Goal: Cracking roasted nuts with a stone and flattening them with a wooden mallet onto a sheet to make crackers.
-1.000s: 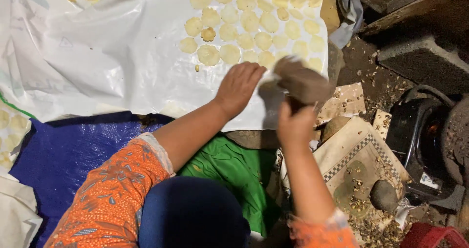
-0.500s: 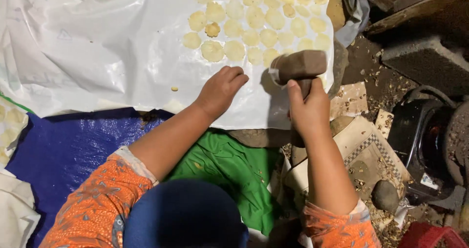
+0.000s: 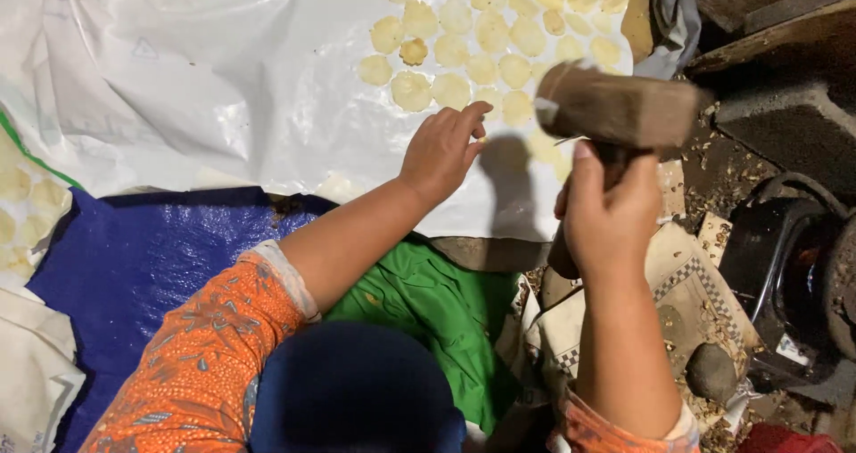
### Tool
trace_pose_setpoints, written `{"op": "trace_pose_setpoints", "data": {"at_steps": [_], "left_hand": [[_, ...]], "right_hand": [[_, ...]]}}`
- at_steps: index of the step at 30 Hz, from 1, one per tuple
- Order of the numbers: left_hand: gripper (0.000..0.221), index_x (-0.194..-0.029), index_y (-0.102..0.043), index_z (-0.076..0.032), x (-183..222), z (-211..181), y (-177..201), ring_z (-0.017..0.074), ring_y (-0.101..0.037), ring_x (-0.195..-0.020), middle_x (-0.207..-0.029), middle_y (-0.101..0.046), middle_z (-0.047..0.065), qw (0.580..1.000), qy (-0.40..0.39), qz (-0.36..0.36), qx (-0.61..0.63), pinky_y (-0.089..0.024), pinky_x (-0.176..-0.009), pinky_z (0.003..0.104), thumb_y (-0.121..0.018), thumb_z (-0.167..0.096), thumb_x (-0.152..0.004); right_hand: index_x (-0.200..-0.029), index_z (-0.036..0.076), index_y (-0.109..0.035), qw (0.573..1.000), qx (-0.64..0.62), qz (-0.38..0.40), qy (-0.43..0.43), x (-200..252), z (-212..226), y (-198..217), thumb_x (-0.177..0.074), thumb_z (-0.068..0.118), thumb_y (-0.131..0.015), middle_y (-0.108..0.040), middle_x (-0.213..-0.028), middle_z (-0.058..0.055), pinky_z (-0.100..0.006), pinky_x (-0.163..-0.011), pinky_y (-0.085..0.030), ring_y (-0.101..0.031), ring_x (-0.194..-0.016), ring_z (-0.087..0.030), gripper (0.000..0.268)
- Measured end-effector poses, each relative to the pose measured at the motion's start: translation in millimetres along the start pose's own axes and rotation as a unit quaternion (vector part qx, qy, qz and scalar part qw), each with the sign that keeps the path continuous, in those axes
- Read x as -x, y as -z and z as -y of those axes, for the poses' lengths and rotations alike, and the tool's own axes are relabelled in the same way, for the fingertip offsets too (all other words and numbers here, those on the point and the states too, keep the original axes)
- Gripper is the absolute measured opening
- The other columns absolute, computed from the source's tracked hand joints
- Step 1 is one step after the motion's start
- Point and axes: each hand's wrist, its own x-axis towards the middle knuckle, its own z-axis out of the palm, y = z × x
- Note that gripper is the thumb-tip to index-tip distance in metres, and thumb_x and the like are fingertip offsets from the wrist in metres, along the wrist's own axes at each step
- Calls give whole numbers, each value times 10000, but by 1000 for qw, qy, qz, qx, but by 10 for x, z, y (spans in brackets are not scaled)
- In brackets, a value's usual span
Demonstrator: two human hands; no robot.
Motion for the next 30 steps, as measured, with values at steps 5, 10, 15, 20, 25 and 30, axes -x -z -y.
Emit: {"op": "trace_pose_setpoints", "data": {"at_steps": [5,10,15,20,25,30], "left_hand": [[519,-1345,-511,-71,-23,51,82,297,-603,-1049,-1077,-666,62,1000,-6,-9,-4,-475,-941,435,-687,-11,-860],[492,-1370,-488,3,81,360,199,377,-541,-1166,-1261,-599,189,996,-25,-75,-49,-460,-1029,453,-547,85,-889],[483,-1334,-509,-18,209,355,228,379,-545,-1196,-1271,-592,177,997,-34,-53,-51,-465,-1040,438,-526,104,-867],[447,-1310,-515,-21,198,355,230,377,-546,-1168,-1248,-594,175,997,-33,-47,-50,-467,-1033,441,-529,97,-879],[415,-1292,-534,-37,162,421,257,376,-562,-1146,-1221,-613,166,999,0,-35,-32,-473,-1009,437,-530,90,-897],[358,-1322,-589,-25,107,531,824,203,-666,-1110,-1235,-654,140,965,40,67,251,-560,-953,335,-609,-16,-965]], "right_hand": [[-1118,-61,-579,985,8,-52,166,-15,-975,-465,-1020,155,-671,-677,-862,-169,-382,-672,-554,-699,-769,-258,255],[-1272,-159,-504,965,258,-1,57,-276,-1113,-861,-924,278,-705,-695,-824,-329,-564,-651,-528,-673,-754,-517,594],[-1138,-31,-594,976,200,78,39,-370,-682,-383,-967,394,-692,-720,-888,-263,-488,-705,-559,-727,-794,-445,468],[-1245,-66,-535,979,173,8,106,-113,-987,-643,-966,348,-679,-729,-916,-278,-482,-720,-557,-727,-838,-460,519],[-1300,-107,-486,959,272,52,65,-143,-1148,-748,-928,330,-724,-690,-885,-344,-542,-720,-533,-665,-849,-536,621],[-1240,-49,-559,980,172,53,89,219,-1065,-463,-978,354,-695,-718,-986,-304,-524,-783,-568,-704,-947,-492,500]]}}
